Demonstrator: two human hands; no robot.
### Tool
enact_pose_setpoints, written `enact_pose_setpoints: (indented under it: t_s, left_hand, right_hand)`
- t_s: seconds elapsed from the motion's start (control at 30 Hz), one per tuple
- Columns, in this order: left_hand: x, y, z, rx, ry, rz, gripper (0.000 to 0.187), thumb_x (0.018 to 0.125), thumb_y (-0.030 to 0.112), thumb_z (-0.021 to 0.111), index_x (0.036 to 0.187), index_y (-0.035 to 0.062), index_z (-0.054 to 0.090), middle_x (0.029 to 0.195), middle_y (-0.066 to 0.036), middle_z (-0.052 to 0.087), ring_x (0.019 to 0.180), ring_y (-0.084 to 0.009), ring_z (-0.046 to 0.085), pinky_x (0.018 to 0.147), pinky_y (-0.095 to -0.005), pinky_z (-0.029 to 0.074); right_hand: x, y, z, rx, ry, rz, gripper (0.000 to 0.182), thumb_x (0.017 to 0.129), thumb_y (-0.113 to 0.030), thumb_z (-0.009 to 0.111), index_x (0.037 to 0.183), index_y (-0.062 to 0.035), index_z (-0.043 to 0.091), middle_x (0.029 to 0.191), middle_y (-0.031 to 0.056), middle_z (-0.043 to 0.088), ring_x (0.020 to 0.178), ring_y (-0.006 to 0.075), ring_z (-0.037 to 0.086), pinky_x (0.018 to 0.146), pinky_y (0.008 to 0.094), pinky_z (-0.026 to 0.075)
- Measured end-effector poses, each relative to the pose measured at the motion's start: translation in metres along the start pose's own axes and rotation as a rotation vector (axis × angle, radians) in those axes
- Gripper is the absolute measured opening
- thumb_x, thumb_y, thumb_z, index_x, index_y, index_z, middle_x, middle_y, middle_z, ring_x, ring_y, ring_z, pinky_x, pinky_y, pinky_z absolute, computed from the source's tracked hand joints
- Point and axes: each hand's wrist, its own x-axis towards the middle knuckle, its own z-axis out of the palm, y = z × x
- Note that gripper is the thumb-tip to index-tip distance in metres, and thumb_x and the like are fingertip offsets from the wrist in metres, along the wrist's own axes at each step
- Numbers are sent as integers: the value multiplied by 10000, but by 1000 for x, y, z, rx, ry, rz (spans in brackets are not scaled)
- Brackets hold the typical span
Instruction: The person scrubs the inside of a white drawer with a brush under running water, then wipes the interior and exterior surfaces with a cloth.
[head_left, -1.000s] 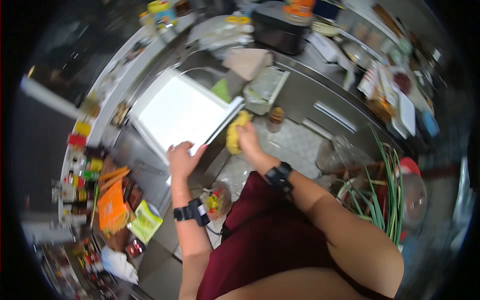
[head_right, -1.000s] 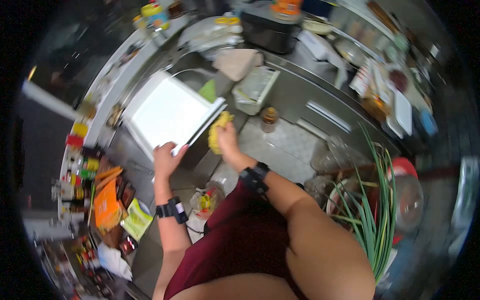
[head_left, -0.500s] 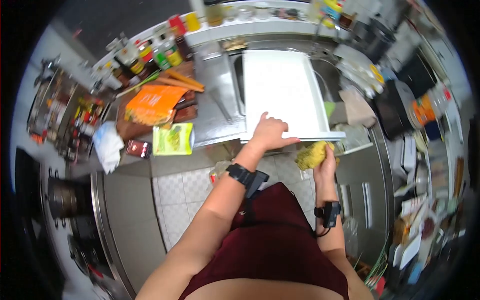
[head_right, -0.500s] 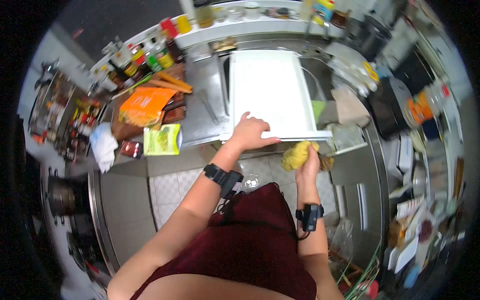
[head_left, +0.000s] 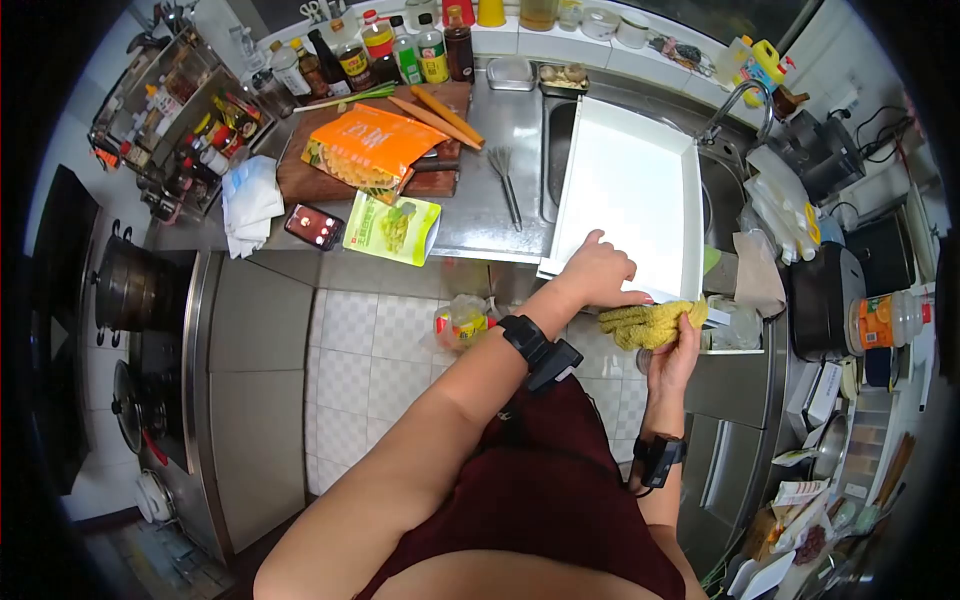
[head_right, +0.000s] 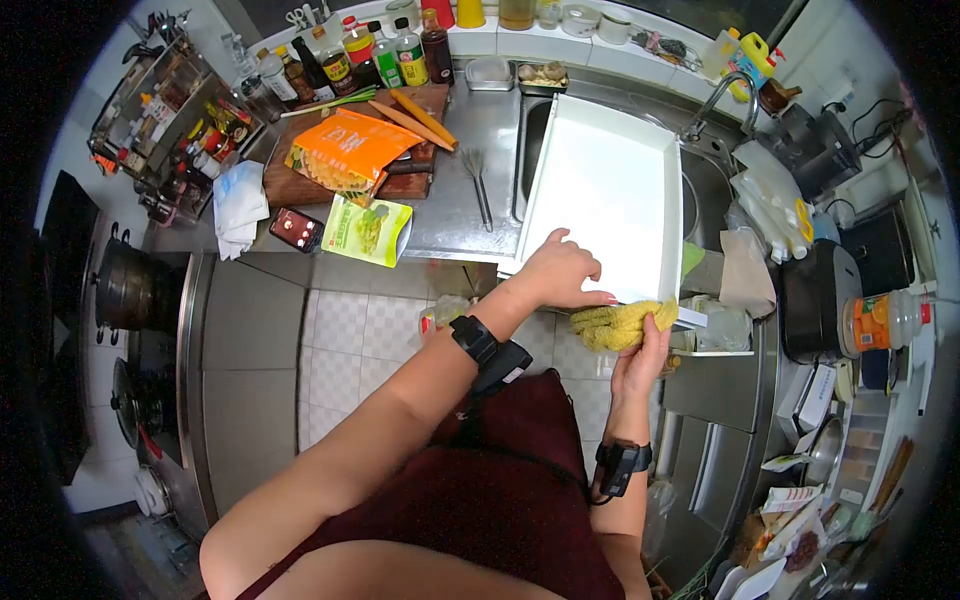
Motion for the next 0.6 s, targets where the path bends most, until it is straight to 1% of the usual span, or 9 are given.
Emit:
enact_pose_setpoints:
  t_s: [0.17,0.27,0.37,0.47,0.57,0.6]
  left_hand:
    - [0,1,-2,-61,10,-11,527,818,602,538,800,100,700,790,-123,674,849,-305,634,1029,-504,295]
    - [2,-1,-2,-126,16,-31,502,863,561,499,817,106,705,789,-120,674,849,-310,633,1035,-508,290]
    - [1,4,-11,-163,-10,-55,483,904,509,456,834,103,707,821,-123,675,879,-312,626,1039,-510,284]
    - [3,2,-9,-121,-21,-50,458,934,458,419,866,110,708,881,-124,674,930,-306,614,1048,-514,269]
    - [3,3,-12,-154,-49,-47,422,945,419,407,905,122,704,939,-115,666,978,-297,596,1058,-513,249]
    - [3,2,-11,-168,-53,-24,369,934,385,425,942,136,697,957,-96,662,996,-282,587,1063,-518,234]
  right_hand:
    - [-5,-10,21,-90,-83,-38,394,948,-139,518,1319,-39,430,1212,74,542,1087,172,539,933,319,434]
    - [1,-8,26,-189,-156,-33,386,965,-167,509,1321,-37,430,1185,71,553,1063,157,540,922,306,429]
    - [7,-3,35,-311,-180,-84,373,982,-200,495,1310,-32,439,1155,63,568,1033,136,541,904,291,428]
    - [9,-2,41,-346,-186,-60,365,994,-226,478,1300,-29,451,1139,51,578,1013,121,543,893,280,429]
    - [15,-1,40,-406,-192,-51,357,996,-237,473,1287,-30,468,1126,44,586,1007,117,545,884,274,432]
    - [16,-2,38,-497,-176,-20,356,995,-250,479,1278,-35,484,1123,43,589,1004,113,542,881,267,430]
